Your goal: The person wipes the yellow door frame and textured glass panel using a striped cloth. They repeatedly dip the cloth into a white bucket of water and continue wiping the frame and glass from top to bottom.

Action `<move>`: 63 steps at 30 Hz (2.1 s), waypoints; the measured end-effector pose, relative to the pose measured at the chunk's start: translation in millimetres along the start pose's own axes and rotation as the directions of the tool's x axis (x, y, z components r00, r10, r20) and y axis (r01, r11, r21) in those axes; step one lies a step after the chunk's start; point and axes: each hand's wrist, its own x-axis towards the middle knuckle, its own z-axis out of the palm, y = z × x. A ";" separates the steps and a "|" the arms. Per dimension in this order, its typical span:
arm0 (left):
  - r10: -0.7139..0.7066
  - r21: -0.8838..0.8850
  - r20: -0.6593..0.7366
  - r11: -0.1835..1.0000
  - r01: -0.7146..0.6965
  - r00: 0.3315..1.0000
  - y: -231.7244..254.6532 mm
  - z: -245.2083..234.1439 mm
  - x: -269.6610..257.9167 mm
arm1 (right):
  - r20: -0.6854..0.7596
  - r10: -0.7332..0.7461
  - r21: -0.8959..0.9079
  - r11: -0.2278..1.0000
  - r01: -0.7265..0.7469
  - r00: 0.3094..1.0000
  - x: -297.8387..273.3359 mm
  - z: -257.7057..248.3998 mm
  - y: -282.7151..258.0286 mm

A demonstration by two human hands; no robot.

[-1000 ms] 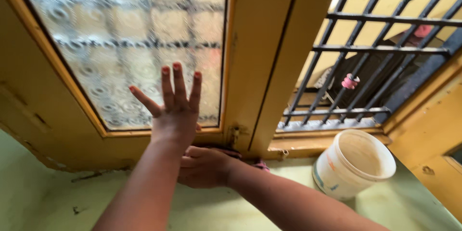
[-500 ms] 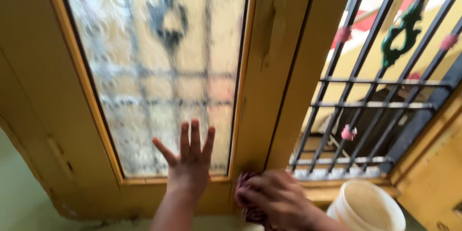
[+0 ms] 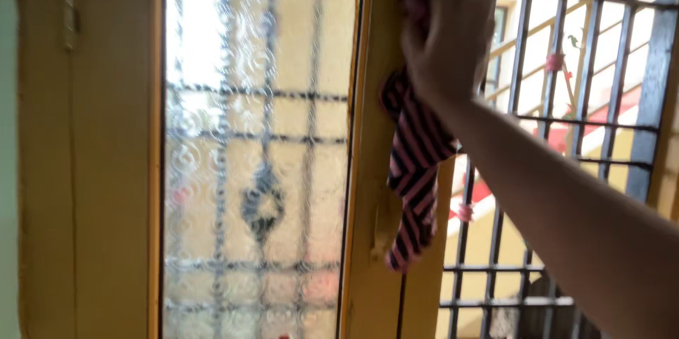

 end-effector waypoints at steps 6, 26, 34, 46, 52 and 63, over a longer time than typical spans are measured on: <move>0.045 -0.066 0.024 0.997 -0.044 0.999 -16.9 -46.1 45.7 | 0.157 -0.034 0.012 0.999 0.033 0.987 -2.4 -11.5 -15.6; -0.102 0.106 -0.359 0.983 0.149 0.928 -59.5 -154.9 281.2 | 0.143 -0.044 0.036 0.999 0.039 0.989 1.1 -23.1 -22.2; -0.114 0.047 -0.329 0.990 0.137 0.938 -59.0 -153.0 275.9 | 0.107 -0.107 0.223 0.971 0.081 0.989 9.3 -25.6 -17.8; -0.122 0.025 -0.364 0.990 0.140 0.924 -63.7 -147.7 276.3 | -0.014 -0.790 -0.107 0.610 0.785 0.613 138.0 54.4 -110.7; -0.127 -0.021 -0.372 0.992 0.128 0.919 -62.5 -146.0 276.7 | 0.278 -0.592 0.108 0.802 0.588 0.757 139.8 51.3 -94.4; -0.127 -0.017 -0.397 0.991 0.131 0.909 -65.2 -145.9 277.7 | 0.296 -0.595 -0.030 0.776 0.630 0.747 115.0 40.0 -74.9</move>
